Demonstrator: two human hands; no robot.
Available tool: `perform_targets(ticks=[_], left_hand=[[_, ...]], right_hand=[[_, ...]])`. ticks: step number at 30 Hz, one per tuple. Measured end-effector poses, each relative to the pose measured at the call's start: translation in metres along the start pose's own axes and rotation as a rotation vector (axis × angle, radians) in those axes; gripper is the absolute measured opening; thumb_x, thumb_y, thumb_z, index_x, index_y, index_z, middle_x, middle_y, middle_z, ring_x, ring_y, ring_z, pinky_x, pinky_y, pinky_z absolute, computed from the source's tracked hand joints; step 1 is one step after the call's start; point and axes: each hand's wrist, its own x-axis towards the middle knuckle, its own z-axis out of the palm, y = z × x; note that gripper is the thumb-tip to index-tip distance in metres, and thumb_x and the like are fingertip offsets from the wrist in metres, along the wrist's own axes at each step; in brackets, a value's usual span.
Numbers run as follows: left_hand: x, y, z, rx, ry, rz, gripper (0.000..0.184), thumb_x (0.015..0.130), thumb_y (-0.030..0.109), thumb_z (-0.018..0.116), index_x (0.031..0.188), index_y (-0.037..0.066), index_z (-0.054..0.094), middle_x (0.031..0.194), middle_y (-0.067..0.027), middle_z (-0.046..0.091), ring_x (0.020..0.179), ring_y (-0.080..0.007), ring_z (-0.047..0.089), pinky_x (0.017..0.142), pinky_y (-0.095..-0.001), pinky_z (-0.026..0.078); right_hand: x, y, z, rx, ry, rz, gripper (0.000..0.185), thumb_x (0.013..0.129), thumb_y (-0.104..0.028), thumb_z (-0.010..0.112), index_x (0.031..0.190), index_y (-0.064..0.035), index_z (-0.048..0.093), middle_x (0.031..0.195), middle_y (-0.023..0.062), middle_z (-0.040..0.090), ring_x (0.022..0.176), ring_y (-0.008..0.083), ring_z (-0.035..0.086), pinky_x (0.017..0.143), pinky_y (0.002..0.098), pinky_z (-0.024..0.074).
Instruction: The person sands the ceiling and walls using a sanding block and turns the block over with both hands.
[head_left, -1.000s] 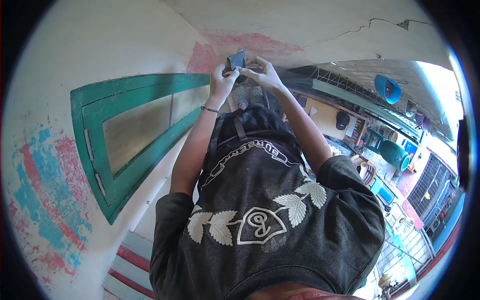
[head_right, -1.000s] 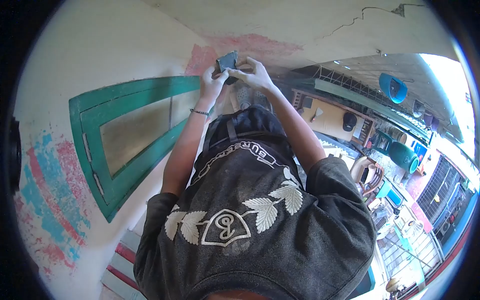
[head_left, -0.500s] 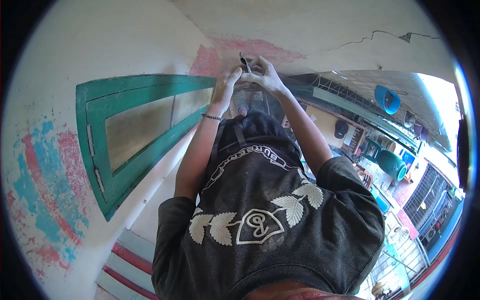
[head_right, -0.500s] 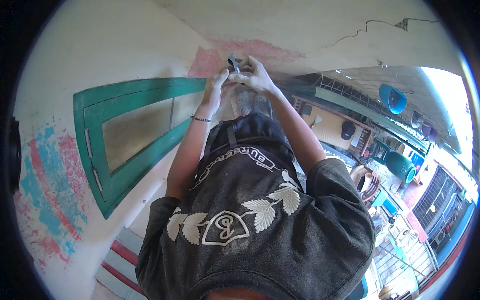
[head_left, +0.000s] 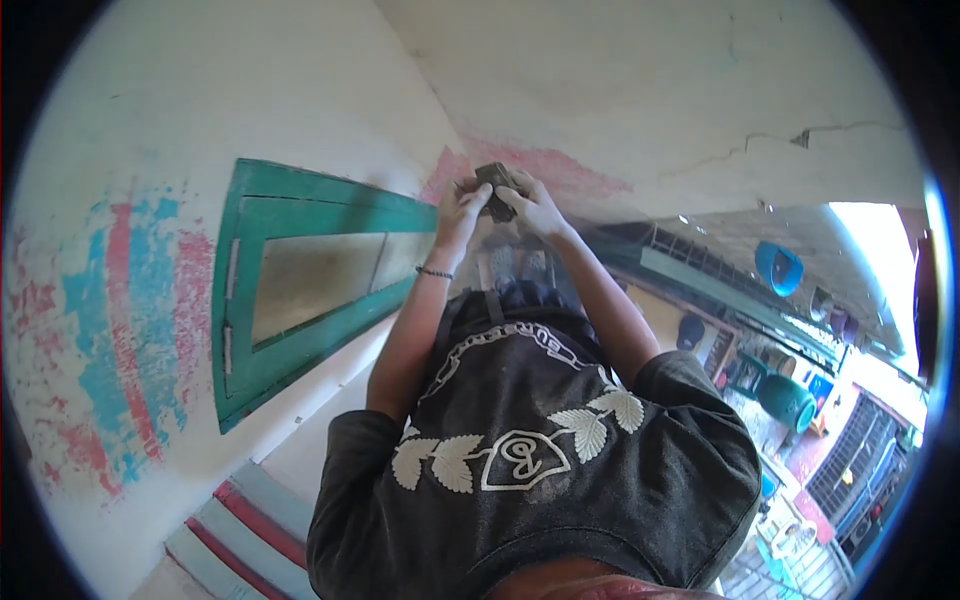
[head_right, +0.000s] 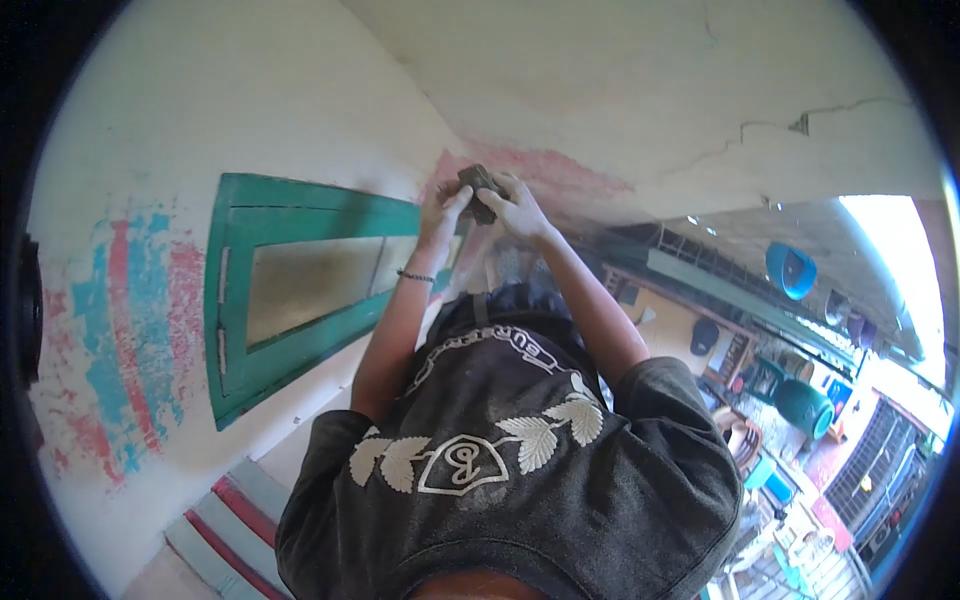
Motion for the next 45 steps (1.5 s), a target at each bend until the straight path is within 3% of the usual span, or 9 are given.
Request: perform_targets(ticks=[8,14,20,25,28,33,36,42,45], left_hand=[[-0.084,0.163,-0.045,0.871,0.421,0.931,0.033,0.091,0.01,0.069,0.121,-0.002,0.064,0.121,-0.0194,0.064,0.116,-0.0362,0.061,0.101,-0.0441,0.048],[-0.191,0.312,-0.101,1.33,1.052,1.579,0.028,0.089,0.009,0.066,0.117,0.002,0.068,0.131,-0.0193,0.062,0.128,-0.0434,0.054,0.109,-0.0573,0.041],[-0.244,0.342,-0.146,1.664,1.641,1.336,0.034,0.093,0.014,0.066,0.127,0.009,0.069,0.151,-0.0195,0.05,0.145,-0.0452,0.037,0.116,-0.0607,0.031],[-0.25,0.325,-0.172,1.751,1.539,1.286,0.045,0.095,0.035,0.061,0.135,0.016,0.068,0.159,-0.02,0.043,0.151,-0.0442,0.03,0.123,-0.0609,0.018],[-0.246,0.325,-0.164,1.795,1.617,1.165,0.045,0.096,0.035,0.061,0.137,0.018,0.067,0.159,-0.0198,0.043,0.15,-0.0435,0.032,0.123,-0.0616,0.017],[-0.244,0.322,-0.171,1.775,1.611,1.163,0.047,0.096,0.041,0.059,0.138,0.021,0.067,0.158,-0.0212,0.044,0.15,-0.0436,0.031,0.123,-0.0616,0.016],[-0.242,0.322,-0.173,1.762,1.63,1.161,0.047,0.096,0.043,0.059,0.137,0.022,0.069,0.158,-0.0219,0.044,0.151,-0.0438,0.031,0.123,-0.0611,0.015],[-0.245,0.322,-0.168,1.792,1.63,1.126,0.047,0.095,0.043,0.06,0.136,0.023,0.07,0.158,-0.0218,0.045,0.15,-0.0438,0.031,0.123,-0.0609,0.016],[-0.244,0.323,-0.167,1.805,1.643,1.106,0.047,0.094,0.044,0.06,0.136,0.024,0.069,0.158,-0.0212,0.044,0.15,-0.0437,0.031,0.123,-0.0609,0.016]], right_hand=[[0.082,-0.054,0.068,-0.37,0.033,-0.418,0.036,0.102,-0.018,0.056,0.13,0.0047,0.063,0.151,0.0197,0.047,0.117,0.0288,0.063,0.099,0.0366,0.051],[0.13,-0.288,0.164,-0.342,0.385,-1.281,0.032,0.096,0.0,0.06,0.127,0.0038,0.066,0.148,0.019,0.055,0.116,0.0369,0.062,0.099,0.0402,0.0508],[0.149,-0.345,0.253,-0.393,0.464,-1.53,0.04,0.087,-0.002,0.067,0.127,-0.0035,0.07,0.147,0.0159,0.059,0.112,0.038,0.056,0.104,0.0438,0.0399],[0.154,-0.191,0.257,-0.423,0.631,-1.357,0.037,0.085,0.001,0.068,0.122,0.0029,0.073,0.14,0.0149,0.066,0.119,0.0309,0.056,0.105,0.0398,0.04],[0.152,-0.199,0.252,-0.463,0.581,-1.349,0.038,0.085,0.003,0.068,0.123,0.0018,0.073,0.139,0.0162,0.066,0.12,0.0321,0.057,0.106,0.0408,0.0404],[0.153,-0.391,0.267,-0.375,0.46,-1.676,0.046,0.086,0.001,0.069,0.131,-0.0062,0.067,0.147,0.0129,0.059,0.133,0.0469,0.048,0.112,0.0508,0.0405],[0.152,-0.394,0.273,-0.365,0.338,-1.694,0.047,0.086,0.0,0.069,0.132,-0.0083,0.067,0.148,0.0122,0.058,0.133,0.0466,0.048,0.113,0.0512,0.0404],[0.144,-0.143,0.245,-0.492,0.373,-1.295,0.039,0.091,-0.002,0.068,0.13,0.0015,0.067,0.137,0.0193,0.065,0.138,0.0428,0.051,0.12,0.0529,0.0352],[0.158,-0.141,0.248,-0.361,0.298,-1.193,0.041,0.091,0.0,0.066,0.132,0.0026,0.065,0.137,0.022,0.064,0.14,0.0435,0.05,0.121,0.0561,0.032]])
